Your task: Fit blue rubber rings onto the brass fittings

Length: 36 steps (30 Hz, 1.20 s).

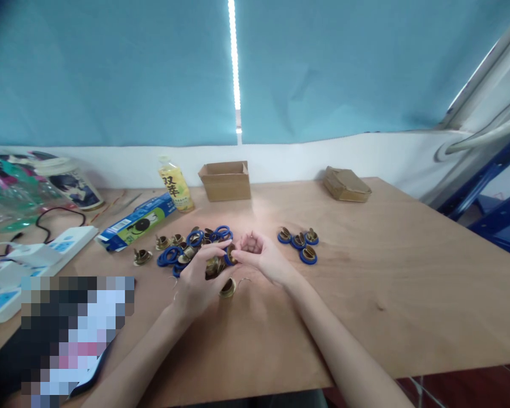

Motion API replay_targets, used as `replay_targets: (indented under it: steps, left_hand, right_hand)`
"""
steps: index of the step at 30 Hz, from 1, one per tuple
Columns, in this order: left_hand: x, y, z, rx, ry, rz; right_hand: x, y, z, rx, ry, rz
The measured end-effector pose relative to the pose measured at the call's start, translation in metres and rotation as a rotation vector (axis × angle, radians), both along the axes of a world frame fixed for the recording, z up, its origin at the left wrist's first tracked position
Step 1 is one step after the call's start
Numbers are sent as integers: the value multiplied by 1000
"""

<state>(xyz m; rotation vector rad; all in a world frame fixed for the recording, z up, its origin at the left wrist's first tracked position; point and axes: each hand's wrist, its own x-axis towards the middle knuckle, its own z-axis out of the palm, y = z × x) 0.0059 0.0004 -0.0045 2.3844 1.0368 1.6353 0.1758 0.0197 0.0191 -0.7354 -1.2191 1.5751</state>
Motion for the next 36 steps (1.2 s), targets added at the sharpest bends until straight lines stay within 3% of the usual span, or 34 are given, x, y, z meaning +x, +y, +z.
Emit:
replay_targets:
  steps: [15, 22, 27, 30, 36]
  left_hand:
    - [0, 5, -9, -34, 53, 20]
    - [2, 4, -15, -118, 15, 40]
    - [3, 1, -11, -211, -7, 56]
    - [5, 1, -7, -325, -103, -5]
    - [10, 5, -3, -609, -313, -249]
  right_hand:
    - [-2, 4, -6, 22, -71, -26]
    - [1, 7, -10, 46, -128, -23]
    - [-2, 5, -9, 31, -136, -60]
    - [-3, 5, -9, 10, -109, -99]
    - [-1, 7, -10, 79, -196, -166]
